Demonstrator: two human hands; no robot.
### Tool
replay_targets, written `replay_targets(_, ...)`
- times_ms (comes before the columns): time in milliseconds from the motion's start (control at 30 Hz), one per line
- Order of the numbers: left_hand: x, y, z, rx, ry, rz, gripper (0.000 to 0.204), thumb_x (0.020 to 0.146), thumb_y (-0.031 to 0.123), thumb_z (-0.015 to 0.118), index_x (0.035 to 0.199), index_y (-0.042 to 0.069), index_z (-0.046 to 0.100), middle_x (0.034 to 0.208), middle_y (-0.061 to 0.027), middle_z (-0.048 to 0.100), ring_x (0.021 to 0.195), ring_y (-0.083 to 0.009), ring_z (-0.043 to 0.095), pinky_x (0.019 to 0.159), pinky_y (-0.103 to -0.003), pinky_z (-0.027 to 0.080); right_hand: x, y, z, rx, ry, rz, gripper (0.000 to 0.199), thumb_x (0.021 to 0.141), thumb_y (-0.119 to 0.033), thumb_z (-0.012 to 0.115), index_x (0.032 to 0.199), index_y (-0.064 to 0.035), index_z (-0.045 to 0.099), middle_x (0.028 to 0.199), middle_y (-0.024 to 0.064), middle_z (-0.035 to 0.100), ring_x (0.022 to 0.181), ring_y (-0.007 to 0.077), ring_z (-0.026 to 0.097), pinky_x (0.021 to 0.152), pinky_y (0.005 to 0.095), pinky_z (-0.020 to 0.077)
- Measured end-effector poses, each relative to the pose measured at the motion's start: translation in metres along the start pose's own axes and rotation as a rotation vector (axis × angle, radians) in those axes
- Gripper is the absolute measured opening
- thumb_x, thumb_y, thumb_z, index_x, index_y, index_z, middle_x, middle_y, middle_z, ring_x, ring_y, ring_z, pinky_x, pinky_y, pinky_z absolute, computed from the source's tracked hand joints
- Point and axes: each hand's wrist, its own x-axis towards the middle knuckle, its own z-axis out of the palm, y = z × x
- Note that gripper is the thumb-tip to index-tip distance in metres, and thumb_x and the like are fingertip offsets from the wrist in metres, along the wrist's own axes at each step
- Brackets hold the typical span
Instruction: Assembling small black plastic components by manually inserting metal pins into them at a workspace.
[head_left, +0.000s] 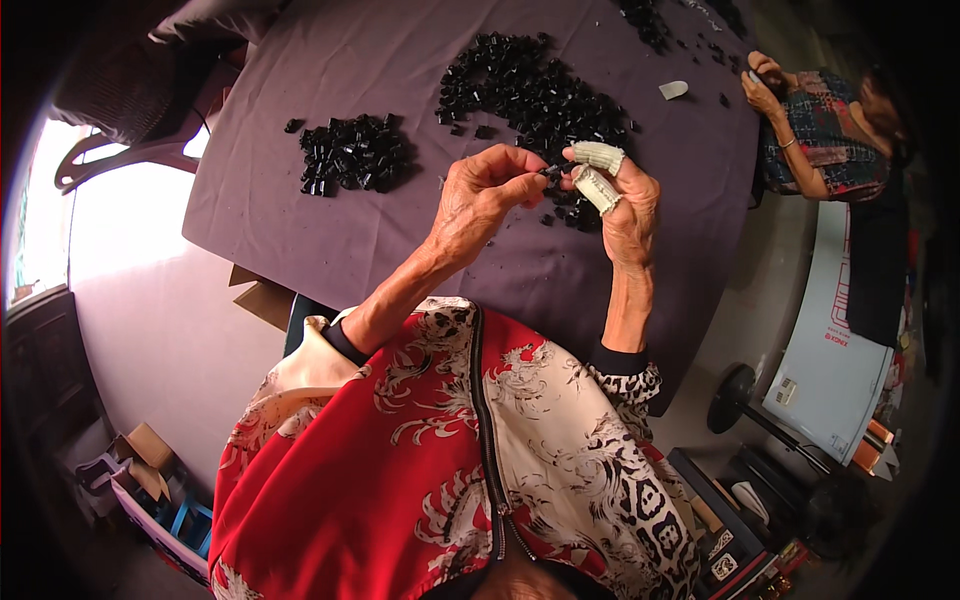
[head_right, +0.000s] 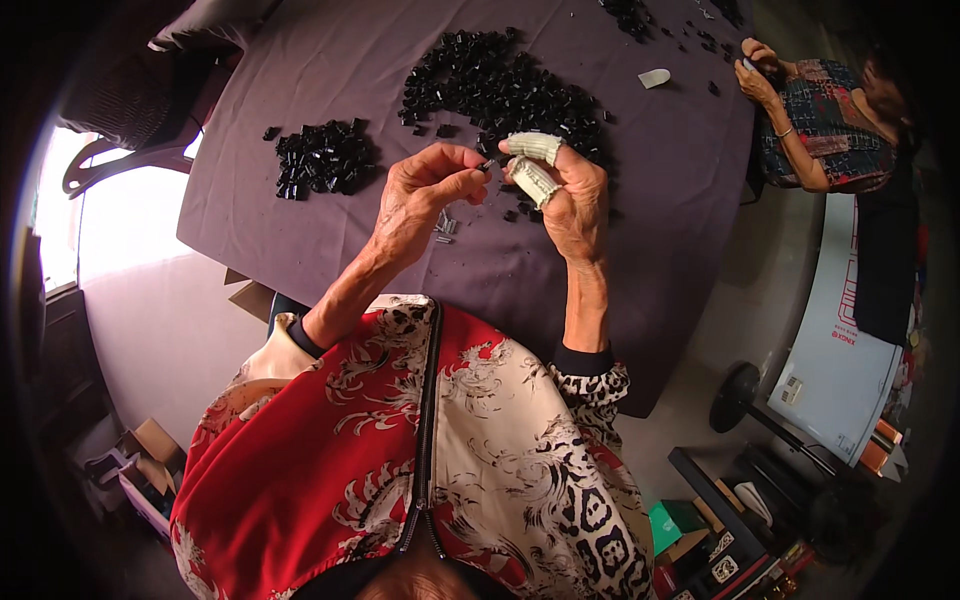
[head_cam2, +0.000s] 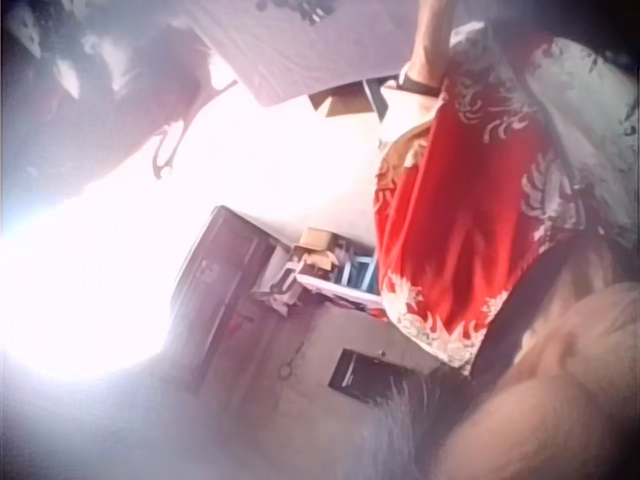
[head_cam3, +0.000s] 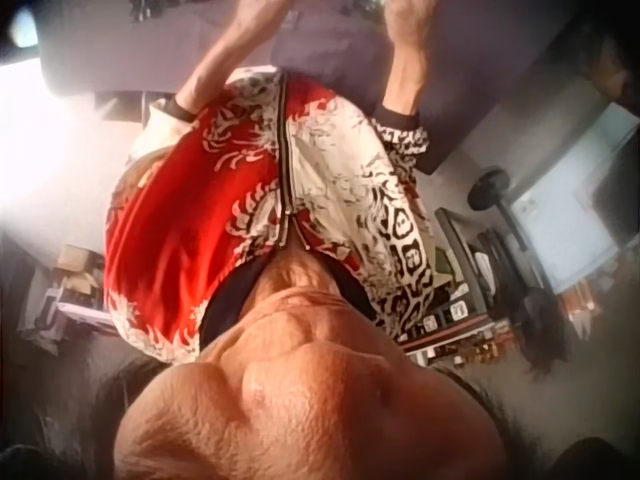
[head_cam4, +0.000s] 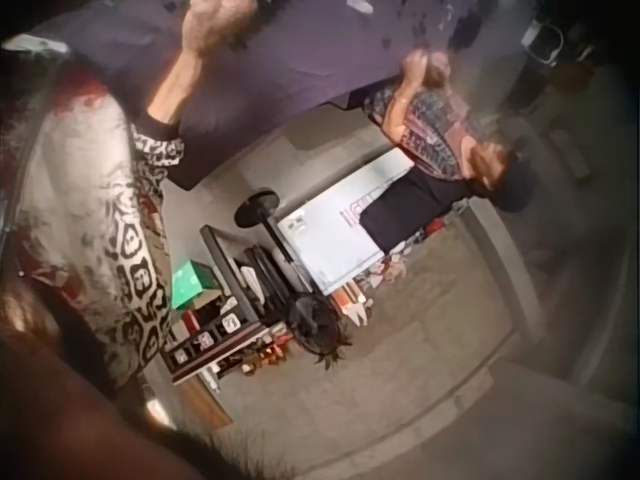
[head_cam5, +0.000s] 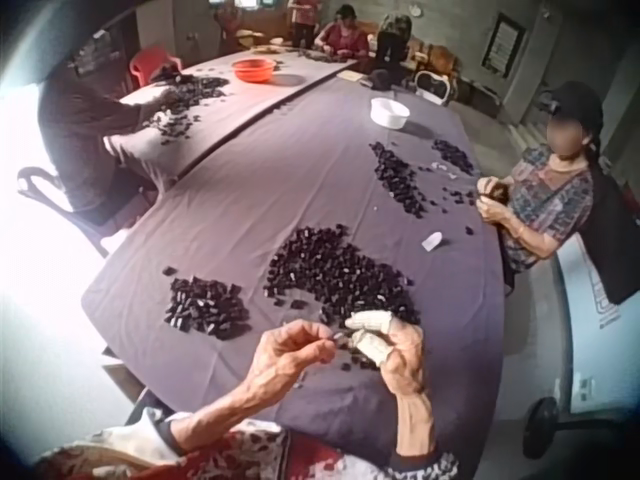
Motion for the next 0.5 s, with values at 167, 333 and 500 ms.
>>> replay_targets(167, -0.0007, 0.0, 0.001, 0.002, 0.006, -0.009, 0.01, 0.084, 0.007, 0.062, 0.092, 0.002, 0.062, 0.078, -0.0018, 0.063, 0.072, -0.0082, 0.057, 0.07, -0.023, 0.046, 0.0015, -0.0067, 0.0036, -0.132, 0.003, -0.011, 0.027, 0.08, 0.006, 0.049, 0.102, 0.0009, 0.063, 0.093, 0.0073, 0.067, 0.078, 0.0112, 0.062, 0.073, 0.0242, 0.0505)
replay_targets(333, -0.0006, 0.0015, 0.001, 0.022, 0.007, -0.008, 0.01, 0.083, 0.007, 0.063, 0.092, 0.002, 0.062, 0.079, -0.002, 0.063, 0.072, -0.0081, 0.057, 0.07, -0.022, 0.046, 0.0053, -0.0102, 0.0068, -0.366, 0.013, -0.124, 0.025, 0.076, 0.009, 0.052, 0.097, 0.0018, 0.063, 0.09, 0.0104, 0.067, 0.077, 0.0159, 0.064, 0.07, 0.0263, 0.0505)
replay_targets(500, -0.0003, -0.0007, 0.0008, 0.032, 0.021, -0.018, 0.013, 0.083, 0.008, 0.063, 0.094, 0.0, 0.062, 0.08, -0.0032, 0.063, 0.072, -0.0086, 0.058, 0.07, -0.023, 0.046, 0.0066, -0.0092, 0.0087, -0.476, -0.033, -0.21, 0.024, 0.073, 0.009, 0.054, 0.094, 0.0016, 0.064, 0.087, 0.012, 0.066, 0.076, 0.022, 0.065, 0.069, 0.0284, 0.0506)
